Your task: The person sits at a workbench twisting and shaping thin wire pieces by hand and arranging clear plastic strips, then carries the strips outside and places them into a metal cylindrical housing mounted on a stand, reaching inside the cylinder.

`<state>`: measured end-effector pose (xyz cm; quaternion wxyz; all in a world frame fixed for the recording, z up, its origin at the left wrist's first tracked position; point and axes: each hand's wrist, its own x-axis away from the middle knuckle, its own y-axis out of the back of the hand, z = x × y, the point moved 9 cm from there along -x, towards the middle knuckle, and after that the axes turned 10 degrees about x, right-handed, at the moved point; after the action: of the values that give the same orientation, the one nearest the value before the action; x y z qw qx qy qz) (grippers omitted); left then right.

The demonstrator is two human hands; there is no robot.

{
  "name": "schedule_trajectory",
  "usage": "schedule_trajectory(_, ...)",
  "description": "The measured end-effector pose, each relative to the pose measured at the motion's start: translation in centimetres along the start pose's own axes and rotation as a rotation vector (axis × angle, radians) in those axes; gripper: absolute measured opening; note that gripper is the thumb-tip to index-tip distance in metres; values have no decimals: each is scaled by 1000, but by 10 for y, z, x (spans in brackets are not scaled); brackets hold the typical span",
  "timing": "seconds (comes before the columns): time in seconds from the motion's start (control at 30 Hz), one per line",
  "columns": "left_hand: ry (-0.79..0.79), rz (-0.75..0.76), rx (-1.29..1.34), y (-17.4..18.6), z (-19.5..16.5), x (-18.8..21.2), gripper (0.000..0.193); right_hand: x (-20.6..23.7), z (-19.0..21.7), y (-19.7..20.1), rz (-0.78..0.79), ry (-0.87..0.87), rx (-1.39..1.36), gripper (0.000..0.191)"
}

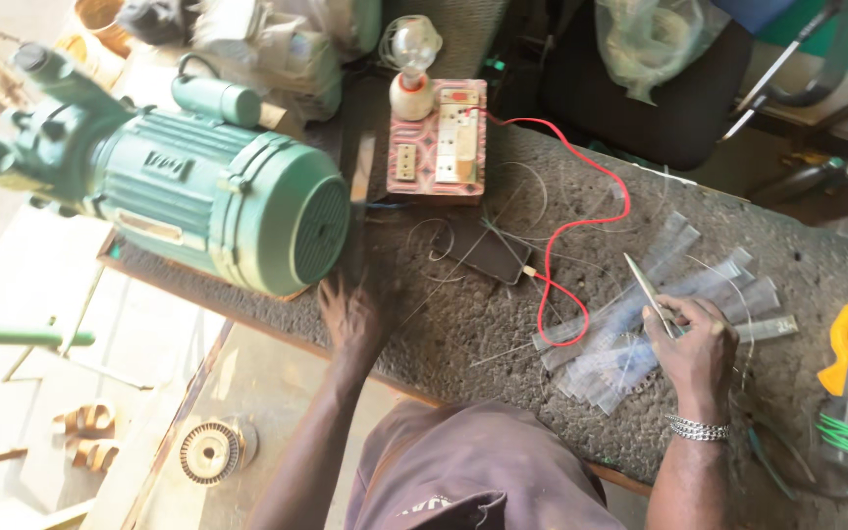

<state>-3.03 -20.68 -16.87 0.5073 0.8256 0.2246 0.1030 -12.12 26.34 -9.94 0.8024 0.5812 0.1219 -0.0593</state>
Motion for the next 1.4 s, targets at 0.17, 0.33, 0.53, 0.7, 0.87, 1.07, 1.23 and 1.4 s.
schedule_trajectory(0.17,116,-53,100,-9,0,-8,70,-7,42,4,5,139,-158,24)
schedule_trajectory(0.33,-67,-148,605,13,-37,2,34,-8,88,2,32,247,-365,21)
schedule_trajectory(0.53,-145,222,1323,-3,-149,30,24,7,138,-57,709,-90,-1032,37)
schedule_trajectory(0.7,-119,486,1110,-21,-206,56,27,-23,133,-18,434,-81,-1474,30)
schedule_trajectory(0.87,-355,439,974,14,-241,56,32,-38,98,25,209,13,-1266,28)
schedule_trajectory(1.07,-608,196,1140,81,-290,37,33,-15,111,40,316,130,-1004,24)
schedule_trajectory(1.23,-258,552,1467,56,-303,25,11,-3,132,64,230,329,-791,18)
schedule_trajectory(1.4,-365,597,1392,55,-313,40,10,-2,106,87,90,164,-1082,27)
